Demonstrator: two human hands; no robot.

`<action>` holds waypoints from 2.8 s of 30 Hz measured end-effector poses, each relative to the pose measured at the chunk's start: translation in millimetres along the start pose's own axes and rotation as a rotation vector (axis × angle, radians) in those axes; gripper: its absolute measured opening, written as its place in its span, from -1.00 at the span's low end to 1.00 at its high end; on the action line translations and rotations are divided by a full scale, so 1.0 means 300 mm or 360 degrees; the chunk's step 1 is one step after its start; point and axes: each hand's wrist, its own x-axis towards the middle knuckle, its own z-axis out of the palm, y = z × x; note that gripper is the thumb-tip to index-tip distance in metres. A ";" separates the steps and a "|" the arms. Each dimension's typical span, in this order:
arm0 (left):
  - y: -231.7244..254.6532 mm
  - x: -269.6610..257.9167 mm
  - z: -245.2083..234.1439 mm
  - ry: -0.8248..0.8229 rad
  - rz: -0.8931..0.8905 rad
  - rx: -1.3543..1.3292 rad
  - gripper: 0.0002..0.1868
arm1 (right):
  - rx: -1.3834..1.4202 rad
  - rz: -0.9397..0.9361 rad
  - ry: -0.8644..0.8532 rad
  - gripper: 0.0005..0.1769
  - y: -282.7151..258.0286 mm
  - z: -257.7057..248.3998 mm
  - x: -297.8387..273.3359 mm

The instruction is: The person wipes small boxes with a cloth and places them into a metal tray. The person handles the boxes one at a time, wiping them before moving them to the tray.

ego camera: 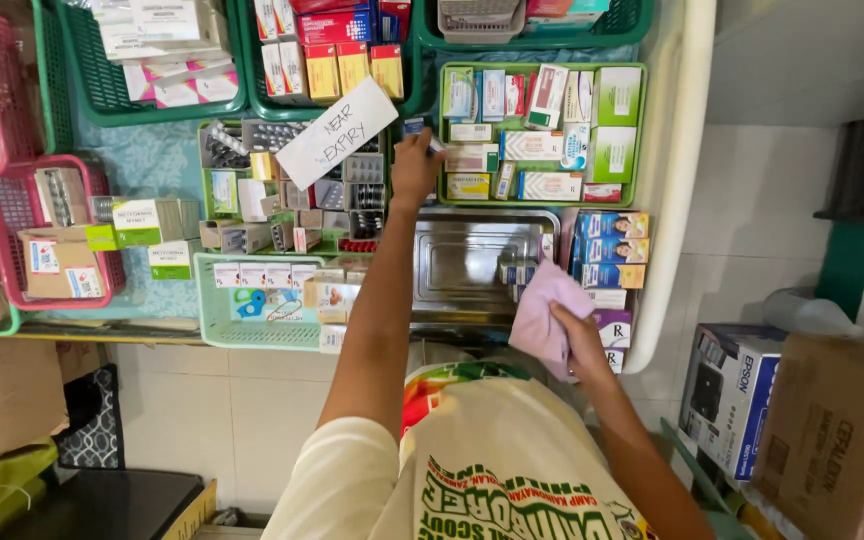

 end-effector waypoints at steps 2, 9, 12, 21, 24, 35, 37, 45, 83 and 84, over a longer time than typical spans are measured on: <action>-0.104 0.063 0.088 -0.0057 -0.0077 0.0106 -0.42 | 0.0064 0.0039 0.0025 -0.35 -0.012 0.004 -0.035; -0.257 0.132 0.204 -0.0081 -0.0223 0.0296 -0.54 | 0.0212 0.0097 0.0124 -0.52 0.086 -0.122 0.038; -0.220 0.113 0.154 -0.0066 -0.0278 0.0164 -0.56 | 0.0146 0.0110 0.0204 -0.47 0.124 -0.172 0.074; 0.226 -0.300 0.091 -0.0706 0.0476 0.0150 -0.25 | 0.0257 0.0021 0.0118 -0.33 0.047 -0.214 0.139; 0.160 -0.540 0.343 -0.0995 0.0942 0.0458 0.05 | 0.0239 -0.0026 0.0193 -0.29 -0.033 -0.151 0.081; 0.064 -0.624 0.439 -0.0833 0.0090 0.0068 -0.41 | 0.0163 -0.0071 0.0160 -0.14 -0.075 -0.108 -0.012; 0.100 -0.569 0.359 -0.0680 -0.0122 -0.0146 -0.37 | 0.0187 -0.0086 0.0106 -0.20 -0.055 -0.130 0.022; 0.517 -0.351 -0.079 -0.0114 -0.0591 -0.2324 -0.58 | 0.0425 -0.0251 -0.0156 -0.31 -0.102 -0.107 0.125; 0.777 -0.419 -0.163 -0.0107 -0.0588 -0.2923 -0.70 | -0.0607 -0.2033 -0.0065 -0.95 -0.607 0.305 -0.185; 0.755 -0.408 -0.167 -0.0088 -0.0652 -0.2943 -0.67 | -0.0576 -0.1790 -0.0009 -0.86 -0.558 0.301 -0.139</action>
